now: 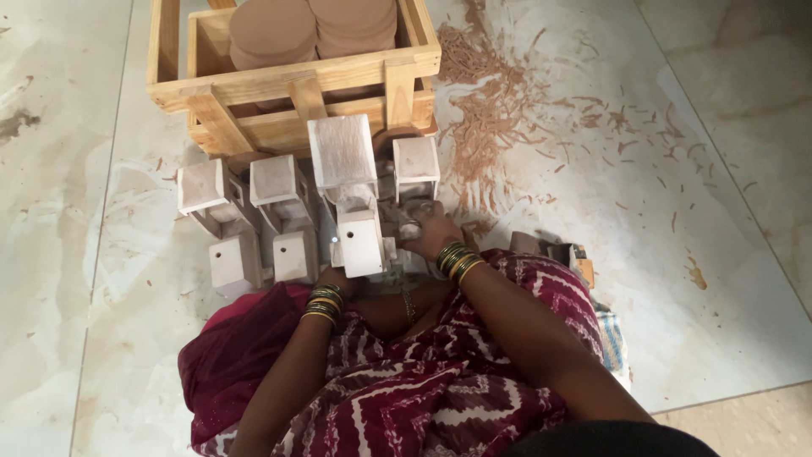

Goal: The person sits on the floor and wipes small white wooden box-like objects one at a time with a cloth, then places the wiped objects into a wooden crate that also holds round wooden discs.

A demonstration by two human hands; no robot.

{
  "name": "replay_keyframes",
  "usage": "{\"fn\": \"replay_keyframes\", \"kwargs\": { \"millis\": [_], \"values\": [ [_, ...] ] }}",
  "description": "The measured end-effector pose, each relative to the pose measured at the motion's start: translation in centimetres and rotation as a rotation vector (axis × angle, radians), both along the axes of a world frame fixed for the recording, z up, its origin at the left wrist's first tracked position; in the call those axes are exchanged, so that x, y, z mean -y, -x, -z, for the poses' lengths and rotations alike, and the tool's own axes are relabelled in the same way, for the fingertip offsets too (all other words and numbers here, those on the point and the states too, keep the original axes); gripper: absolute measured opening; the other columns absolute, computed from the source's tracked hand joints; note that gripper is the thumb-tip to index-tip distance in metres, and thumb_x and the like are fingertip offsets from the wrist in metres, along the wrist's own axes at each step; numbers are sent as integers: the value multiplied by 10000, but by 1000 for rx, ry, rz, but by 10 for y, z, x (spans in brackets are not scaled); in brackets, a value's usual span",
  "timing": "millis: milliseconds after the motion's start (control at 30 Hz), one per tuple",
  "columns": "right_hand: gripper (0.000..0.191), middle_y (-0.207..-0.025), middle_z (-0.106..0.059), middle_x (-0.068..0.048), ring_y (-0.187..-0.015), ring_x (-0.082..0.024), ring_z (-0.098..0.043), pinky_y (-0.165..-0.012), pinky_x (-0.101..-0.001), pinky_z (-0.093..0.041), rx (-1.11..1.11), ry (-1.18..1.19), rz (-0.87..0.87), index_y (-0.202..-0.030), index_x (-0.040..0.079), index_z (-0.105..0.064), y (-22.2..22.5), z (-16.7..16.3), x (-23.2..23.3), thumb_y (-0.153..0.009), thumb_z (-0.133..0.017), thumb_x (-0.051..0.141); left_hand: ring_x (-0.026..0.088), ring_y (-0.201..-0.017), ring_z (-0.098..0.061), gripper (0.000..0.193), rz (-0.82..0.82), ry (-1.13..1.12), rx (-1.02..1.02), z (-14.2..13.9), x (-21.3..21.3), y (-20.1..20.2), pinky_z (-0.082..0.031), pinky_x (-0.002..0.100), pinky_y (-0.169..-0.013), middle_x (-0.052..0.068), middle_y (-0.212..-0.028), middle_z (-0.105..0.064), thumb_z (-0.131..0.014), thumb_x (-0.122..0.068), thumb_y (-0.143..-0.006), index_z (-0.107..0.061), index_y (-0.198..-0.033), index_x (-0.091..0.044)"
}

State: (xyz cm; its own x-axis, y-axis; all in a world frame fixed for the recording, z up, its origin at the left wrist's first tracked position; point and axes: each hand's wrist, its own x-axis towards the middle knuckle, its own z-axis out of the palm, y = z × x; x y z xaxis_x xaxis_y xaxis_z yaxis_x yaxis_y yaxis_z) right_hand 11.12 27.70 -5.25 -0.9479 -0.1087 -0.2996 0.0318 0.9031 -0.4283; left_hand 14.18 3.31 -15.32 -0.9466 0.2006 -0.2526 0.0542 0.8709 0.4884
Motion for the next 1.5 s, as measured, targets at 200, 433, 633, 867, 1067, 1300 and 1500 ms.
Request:
{"fn": "replay_keyframes", "kwargs": {
  "millis": [200,433,633,867,1067,1300,1500],
  "values": [
    [767,-1557,-311,-176,-1344,-500,-388,-1070,-515,-464,-65,-83,-180,-1415,289,-553,-1,20,8,-720,-870,360,391,-1036,-699,424,22,75,64,0,-1,-3,-567,467,-922,193,-1120,-731,-660,-426,-848,-739,-1133,-123],
    [662,-1565,-344,-118,-1272,-476,-427,-1036,-501,-492,-202,6,-235,-1343,291,-622,-6,26,10,-721,-845,258,381,-1072,-695,437,76,110,75,-3,-2,-5,-561,470,-945,172,-1167,-727,-619,-445,-875,-735,-1167,-142],
    [583,-1525,-395,-122,-1265,-430,-456,-1021,-475,-503,-193,-44,-105,-1343,283,-624,-12,24,16,-786,-790,314,376,-1068,-700,431,148,62,-10,-11,-6,-7,-567,481,-929,161,-1167,-740,-613,-452,-872,-749,-1154,-155],
    [521,-1476,-448,-137,-1275,-409,-470,-1027,-486,-490,-236,-23,-52,-1336,273,-642,-15,24,13,-831,-750,341,382,-1050,-696,464,55,85,77,-15,-5,-8,-567,477,-921,163,-1154,-733,-669,-481,-825,-743,-1153,-162],
    [499,-1472,-465,-144,-1261,-410,-489,-1024,-486,-499,-256,-46,-109,-1344,263,-639,-5,34,9,-856,-727,324,370,-1070,-696,471,75,71,12,-17,-6,-8,-567,468,-925,160,-1171,-735,-662,-469,-824,-739,-1164,-153],
    [510,-1477,-461,-135,-1251,-408,-500,-1007,-493,-508,-247,-80,-149,-1355,258,-621,-1,37,6,-858,-720,310,366,-1111,-671,477,52,94,67,-22,-6,-10,-544,457,-961,165,-1207,-710,-687,-484,-840,-732,-1183,-156],
    [538,-1470,-461,-130,-1248,-401,-498,-1008,-488,-509,-206,-98,-155,-1383,260,-598,-3,29,6,-860,-707,318,367,-1098,-681,468,3,48,106,-17,-5,-9,-559,451,-953,166,-1192,-717,-708,-452,-829,-726,-1191,-157]
  ]
}}
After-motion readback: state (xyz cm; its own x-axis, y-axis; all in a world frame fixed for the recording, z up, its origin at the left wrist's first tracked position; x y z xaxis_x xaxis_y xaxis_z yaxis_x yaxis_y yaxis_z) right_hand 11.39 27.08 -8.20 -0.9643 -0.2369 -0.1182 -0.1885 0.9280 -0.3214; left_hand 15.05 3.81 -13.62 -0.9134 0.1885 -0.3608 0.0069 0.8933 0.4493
